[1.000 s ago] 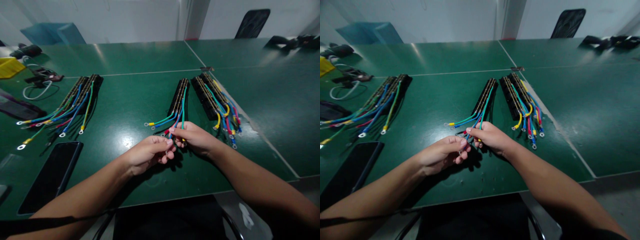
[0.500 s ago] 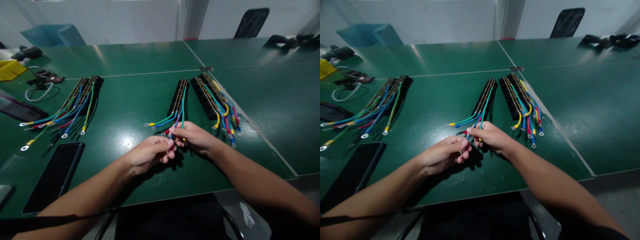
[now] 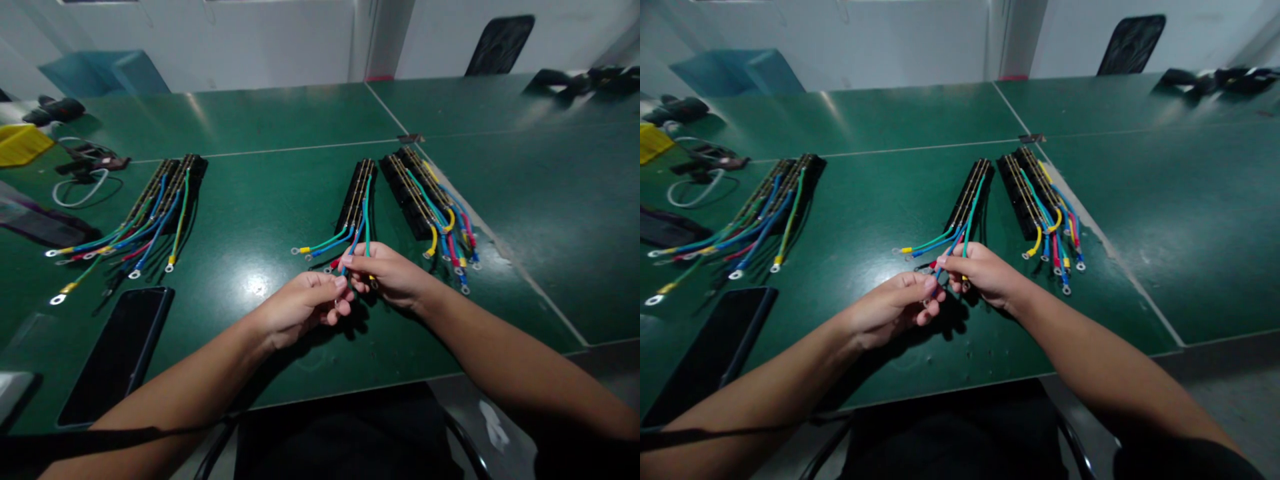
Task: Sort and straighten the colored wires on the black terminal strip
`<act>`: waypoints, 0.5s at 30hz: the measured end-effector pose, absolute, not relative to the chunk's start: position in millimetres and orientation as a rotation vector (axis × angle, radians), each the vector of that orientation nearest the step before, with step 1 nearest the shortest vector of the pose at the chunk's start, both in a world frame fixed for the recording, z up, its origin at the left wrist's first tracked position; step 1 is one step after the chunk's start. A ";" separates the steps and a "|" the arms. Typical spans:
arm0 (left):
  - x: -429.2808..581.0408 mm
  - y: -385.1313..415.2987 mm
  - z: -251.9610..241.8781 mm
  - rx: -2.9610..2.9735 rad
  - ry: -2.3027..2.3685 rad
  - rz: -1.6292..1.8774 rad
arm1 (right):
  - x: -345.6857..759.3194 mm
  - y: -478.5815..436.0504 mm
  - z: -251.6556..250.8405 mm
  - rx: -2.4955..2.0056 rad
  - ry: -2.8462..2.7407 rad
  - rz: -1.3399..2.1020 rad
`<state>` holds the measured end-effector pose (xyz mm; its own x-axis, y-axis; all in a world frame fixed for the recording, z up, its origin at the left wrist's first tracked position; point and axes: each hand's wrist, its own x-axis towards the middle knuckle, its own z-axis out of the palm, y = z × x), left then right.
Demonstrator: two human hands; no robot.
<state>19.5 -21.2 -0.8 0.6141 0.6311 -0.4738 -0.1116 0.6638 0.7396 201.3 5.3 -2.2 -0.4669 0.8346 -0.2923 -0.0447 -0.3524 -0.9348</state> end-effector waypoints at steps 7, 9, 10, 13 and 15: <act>19.9 -21.5 -1.3 0.793 0.824 0.486 | 201.2 5.3 0.2 -1.116 -1.237 1.881; 19.8 -21.6 -2.3 0.800 0.828 0.489 | 200.9 5.4 0.9 -1.119 -1.235 1.880; 19.7 -21.6 -3.1 0.794 0.826 0.501 | 200.8 5.4 1.0 -1.118 -1.236 1.880; 19.4 -21.7 -5.3 0.764 0.807 0.541 | 200.7 5.4 0.3 -1.103 -1.221 1.891; 19.7 -22.0 -5.8 0.759 0.804 0.554 | 200.6 5.2 -0.1 -1.092 -1.206 1.904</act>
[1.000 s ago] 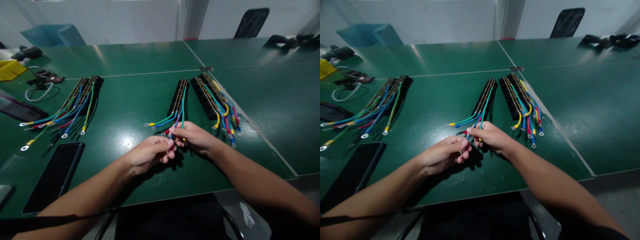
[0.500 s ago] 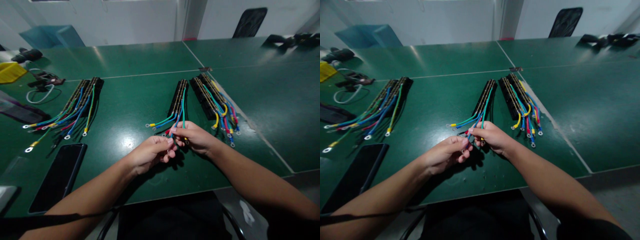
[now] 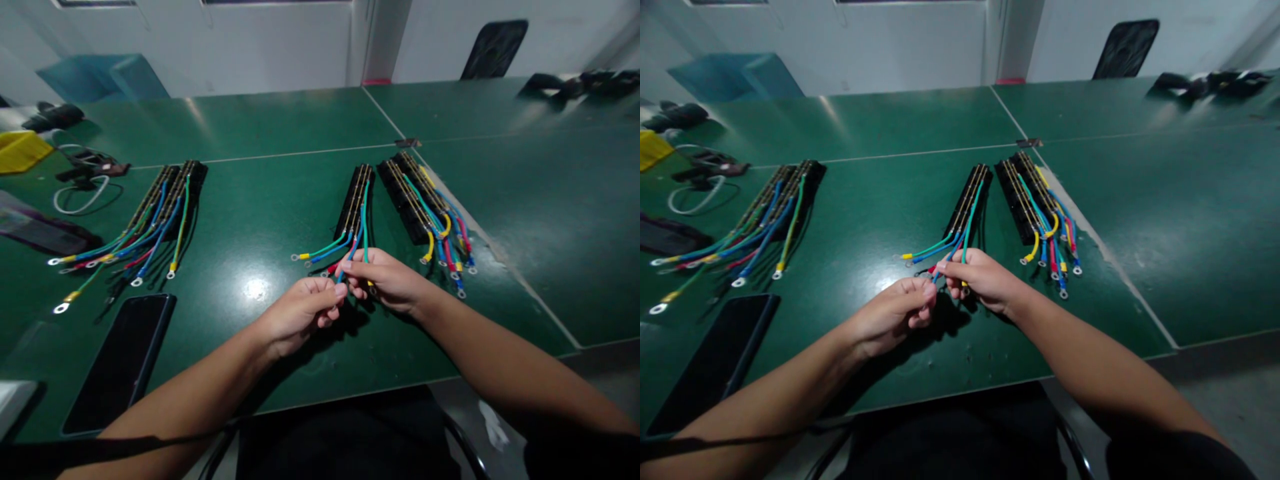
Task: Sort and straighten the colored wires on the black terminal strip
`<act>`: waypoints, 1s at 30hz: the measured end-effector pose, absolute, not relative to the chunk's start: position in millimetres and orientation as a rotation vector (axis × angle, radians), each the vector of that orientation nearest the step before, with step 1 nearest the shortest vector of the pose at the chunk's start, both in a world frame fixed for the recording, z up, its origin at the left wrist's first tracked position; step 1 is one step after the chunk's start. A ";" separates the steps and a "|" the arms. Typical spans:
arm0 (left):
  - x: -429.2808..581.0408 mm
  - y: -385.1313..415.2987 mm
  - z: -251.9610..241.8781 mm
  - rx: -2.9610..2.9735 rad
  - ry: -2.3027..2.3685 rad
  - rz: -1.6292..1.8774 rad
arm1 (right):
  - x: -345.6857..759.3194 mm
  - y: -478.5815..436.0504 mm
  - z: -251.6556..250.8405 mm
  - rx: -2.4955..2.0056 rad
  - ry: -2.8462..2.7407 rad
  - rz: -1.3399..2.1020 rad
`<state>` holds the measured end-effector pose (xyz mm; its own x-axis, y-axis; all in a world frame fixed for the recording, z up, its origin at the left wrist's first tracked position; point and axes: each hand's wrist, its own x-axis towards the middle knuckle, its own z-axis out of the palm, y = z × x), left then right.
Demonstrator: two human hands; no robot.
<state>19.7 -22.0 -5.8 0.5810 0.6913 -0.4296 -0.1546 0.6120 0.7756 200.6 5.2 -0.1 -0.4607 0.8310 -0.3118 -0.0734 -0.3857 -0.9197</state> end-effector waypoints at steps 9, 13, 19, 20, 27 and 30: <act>21.1 -23.9 -2.2 0.769 0.795 0.515 | 198.6 4.4 0.0 -1.125 -1.174 1.906; 20.4 -22.6 -2.7 0.765 0.793 0.534 | 198.1 4.0 0.7 -1.133 -1.175 1.906; 21.6 -21.9 -3.7 0.770 0.809 0.490 | 199.1 3.8 -1.1 -1.136 -1.133 1.919; 21.9 -21.9 -3.9 0.774 0.807 0.493 | 199.5 3.9 -2.0 -1.136 -1.135 1.921; 22.3 -20.9 -4.8 0.753 0.786 0.554 | 199.1 4.1 -2.4 -1.104 -1.112 1.902; 22.1 -21.0 -4.7 0.733 0.772 0.536 | 198.4 4.1 -1.7 -1.099 -1.102 1.914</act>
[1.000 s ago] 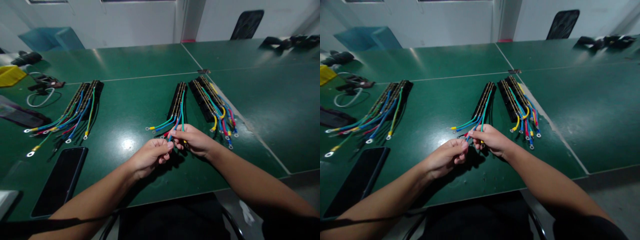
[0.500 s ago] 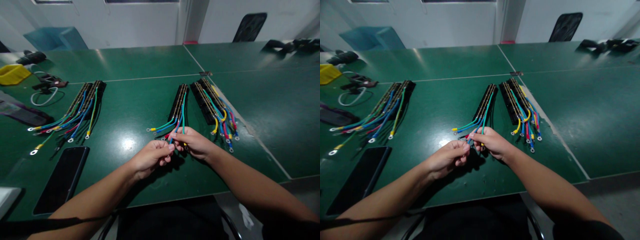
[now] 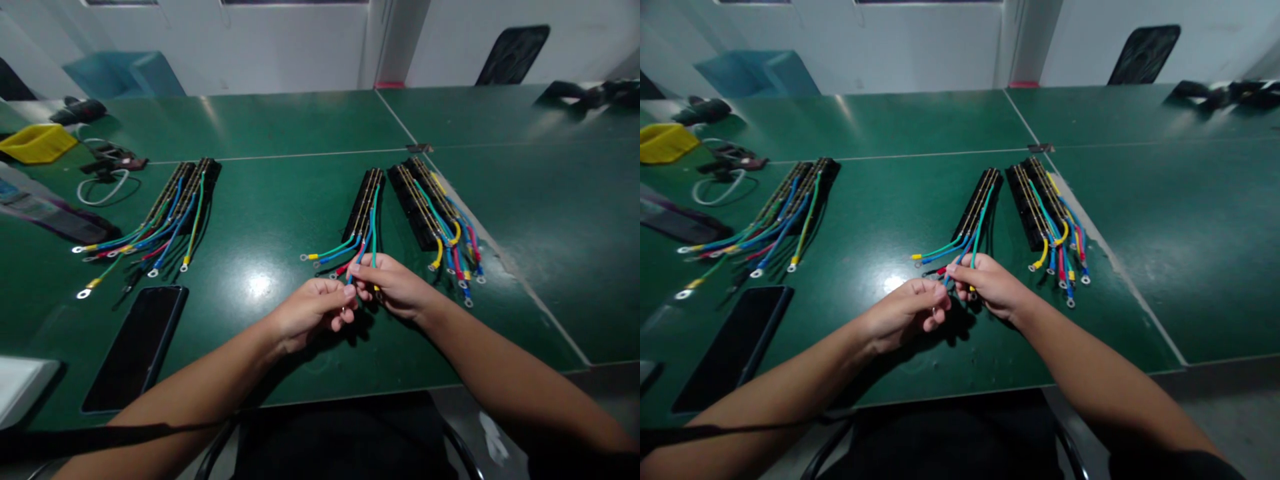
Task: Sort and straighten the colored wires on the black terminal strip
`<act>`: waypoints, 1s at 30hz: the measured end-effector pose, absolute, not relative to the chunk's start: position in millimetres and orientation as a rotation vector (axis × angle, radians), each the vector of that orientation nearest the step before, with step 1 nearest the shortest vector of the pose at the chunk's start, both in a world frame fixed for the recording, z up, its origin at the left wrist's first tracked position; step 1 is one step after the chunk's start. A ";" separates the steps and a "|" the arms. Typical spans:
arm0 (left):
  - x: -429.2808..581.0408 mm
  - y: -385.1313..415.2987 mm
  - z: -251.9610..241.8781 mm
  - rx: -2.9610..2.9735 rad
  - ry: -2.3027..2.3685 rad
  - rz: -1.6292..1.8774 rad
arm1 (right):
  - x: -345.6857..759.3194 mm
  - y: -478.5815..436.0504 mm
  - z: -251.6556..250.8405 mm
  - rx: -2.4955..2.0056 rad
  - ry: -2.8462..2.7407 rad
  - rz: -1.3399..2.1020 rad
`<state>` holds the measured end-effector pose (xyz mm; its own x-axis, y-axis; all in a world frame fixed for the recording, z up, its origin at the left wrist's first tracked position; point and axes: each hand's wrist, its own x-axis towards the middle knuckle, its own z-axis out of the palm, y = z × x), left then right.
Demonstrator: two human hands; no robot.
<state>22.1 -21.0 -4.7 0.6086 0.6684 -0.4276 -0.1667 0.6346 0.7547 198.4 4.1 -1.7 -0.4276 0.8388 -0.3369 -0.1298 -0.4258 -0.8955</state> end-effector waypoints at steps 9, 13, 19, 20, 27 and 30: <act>20.2 -18.2 -4.6 0.662 0.688 0.519 | 199.5 4.5 -4.5 -1.093 -1.142 1.885; 19.6 -16.7 -5.3 0.666 0.679 0.514 | 199.8 4.1 -4.2 -1.117 -1.114 1.894; 19.4 -15.7 -6.4 0.698 0.674 0.471 | 200.2 4.3 -4.1 -1.133 -1.113 1.912; 19.6 -15.4 -6.8 0.694 0.661 0.471 | 200.1 4.3 -3.6 -1.133 -1.118 1.911; 20.0 -13.9 -9.6 0.666 0.551 0.483 | 199.0 4.5 -1.6 -1.153 -1.100 1.898; 20.3 -13.9 -10.8 0.688 0.555 0.499 | 199.5 4.5 -2.3 -1.152 -1.110 1.887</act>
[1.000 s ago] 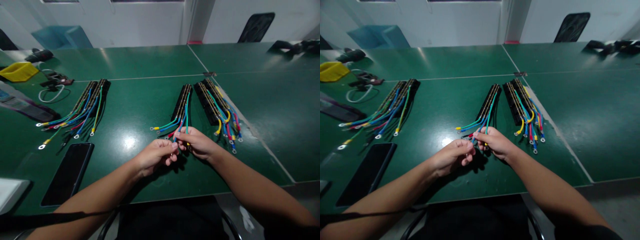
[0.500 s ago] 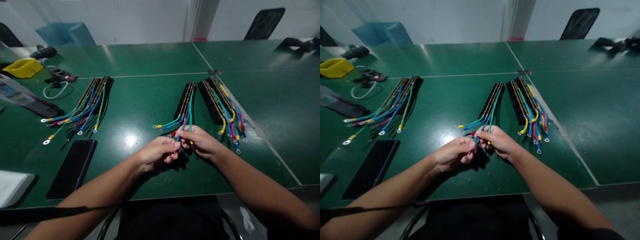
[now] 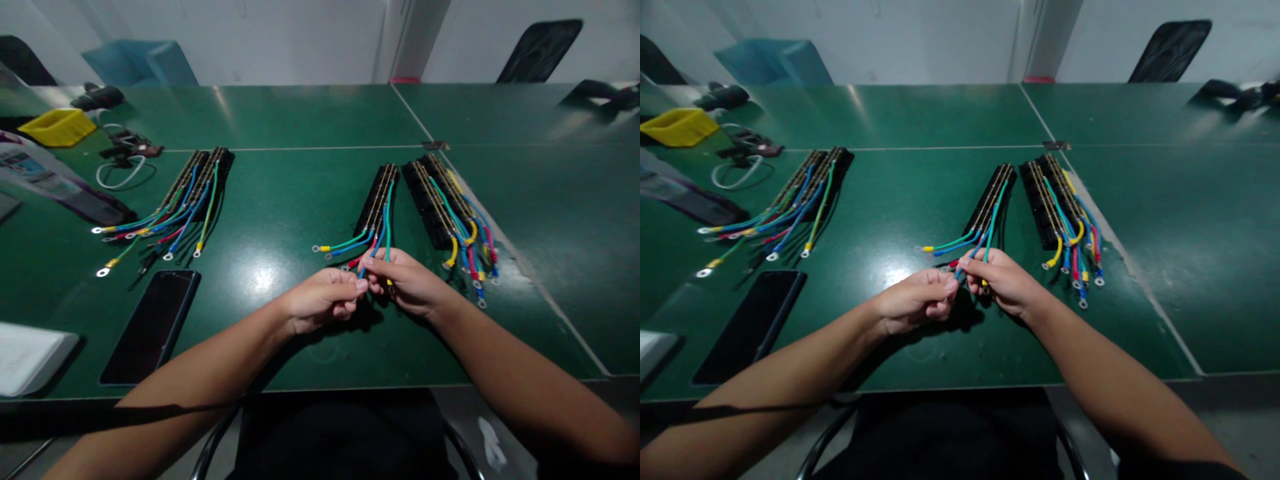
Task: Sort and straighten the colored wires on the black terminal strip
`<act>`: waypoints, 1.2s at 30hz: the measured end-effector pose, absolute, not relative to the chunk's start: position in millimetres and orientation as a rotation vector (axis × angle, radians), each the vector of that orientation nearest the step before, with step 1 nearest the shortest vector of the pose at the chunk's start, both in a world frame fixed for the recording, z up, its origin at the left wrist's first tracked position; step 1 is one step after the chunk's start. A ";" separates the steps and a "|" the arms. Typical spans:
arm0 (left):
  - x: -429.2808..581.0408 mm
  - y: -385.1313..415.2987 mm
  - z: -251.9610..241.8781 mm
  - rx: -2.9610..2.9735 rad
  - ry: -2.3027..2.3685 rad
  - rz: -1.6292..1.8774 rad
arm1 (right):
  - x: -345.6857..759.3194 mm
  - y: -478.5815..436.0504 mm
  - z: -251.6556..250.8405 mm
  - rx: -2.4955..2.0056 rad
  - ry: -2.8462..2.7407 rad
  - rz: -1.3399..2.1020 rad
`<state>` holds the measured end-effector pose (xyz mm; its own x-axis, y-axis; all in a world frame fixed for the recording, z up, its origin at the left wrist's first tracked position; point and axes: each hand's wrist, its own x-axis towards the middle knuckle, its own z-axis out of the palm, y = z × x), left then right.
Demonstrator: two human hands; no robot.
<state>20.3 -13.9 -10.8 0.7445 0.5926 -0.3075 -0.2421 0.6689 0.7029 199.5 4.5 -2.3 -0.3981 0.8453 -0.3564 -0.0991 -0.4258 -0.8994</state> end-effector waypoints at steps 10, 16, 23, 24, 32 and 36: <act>20.8 -14.7 -8.3 0.686 0.575 0.515 | 199.0 3.7 -0.5 -1.148 -1.146 1.871; 21.9 -14.6 -10.1 0.710 0.620 0.509 | 198.5 4.1 -0.8 -1.168 -1.120 1.882; 22.1 -18.4 -5.3 0.735 0.777 0.495 | 198.7 3.9 -3.1 -1.163 -1.120 1.858; 22.2 -19.8 -4.2 0.751 0.802 0.500 | 198.8 3.9 -3.8 -1.160 -1.127 1.852; 22.0 -23.4 -0.4 0.901 0.776 0.527 | 201.9 6.2 -5.6 -1.183 -1.233 1.839; 21.6 -23.5 0.8 1.138 0.880 0.548 | 200.3 5.5 -5.6 -1.185 -1.255 1.808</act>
<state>21.6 -23.5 0.8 0.5609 0.7652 -0.3160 0.0532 0.3476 0.9361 200.3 5.5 -5.6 -0.3965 0.8616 -0.3169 -0.0044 -0.3470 -0.9379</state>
